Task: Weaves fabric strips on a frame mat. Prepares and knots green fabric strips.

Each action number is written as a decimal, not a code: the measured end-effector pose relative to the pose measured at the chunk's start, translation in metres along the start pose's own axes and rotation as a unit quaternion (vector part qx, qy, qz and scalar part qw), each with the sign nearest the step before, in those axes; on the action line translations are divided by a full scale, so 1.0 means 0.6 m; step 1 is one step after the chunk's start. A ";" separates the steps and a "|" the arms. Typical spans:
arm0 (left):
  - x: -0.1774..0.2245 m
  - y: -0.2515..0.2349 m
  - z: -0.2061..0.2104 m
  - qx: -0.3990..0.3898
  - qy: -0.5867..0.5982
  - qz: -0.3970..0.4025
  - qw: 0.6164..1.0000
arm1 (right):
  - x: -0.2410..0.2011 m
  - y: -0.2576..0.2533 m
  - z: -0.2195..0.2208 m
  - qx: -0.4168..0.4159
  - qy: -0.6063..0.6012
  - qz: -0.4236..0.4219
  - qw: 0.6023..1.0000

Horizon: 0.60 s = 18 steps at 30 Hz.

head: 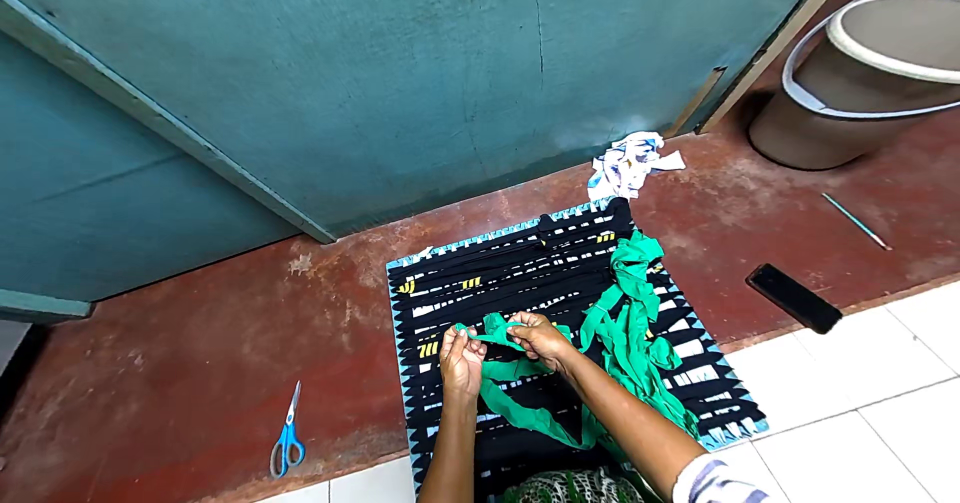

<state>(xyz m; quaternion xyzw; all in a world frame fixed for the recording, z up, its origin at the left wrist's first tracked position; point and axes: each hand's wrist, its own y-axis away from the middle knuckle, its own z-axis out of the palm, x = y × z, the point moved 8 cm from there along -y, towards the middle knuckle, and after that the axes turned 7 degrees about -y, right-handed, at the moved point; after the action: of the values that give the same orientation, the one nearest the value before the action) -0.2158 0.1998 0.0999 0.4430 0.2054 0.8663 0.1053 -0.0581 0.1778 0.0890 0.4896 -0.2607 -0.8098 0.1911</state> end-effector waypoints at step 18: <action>0.107 -0.038 -0.079 0.155 -0.002 0.115 0.981 | 0.013 0.003 -0.048 -0.052 0.204 0.025 0.977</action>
<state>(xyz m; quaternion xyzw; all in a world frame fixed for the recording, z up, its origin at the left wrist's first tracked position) -0.2921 0.2310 0.1113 0.4762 0.2841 0.8297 -0.0647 -0.0359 0.1653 0.0739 0.6273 -0.1858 -0.7004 0.2853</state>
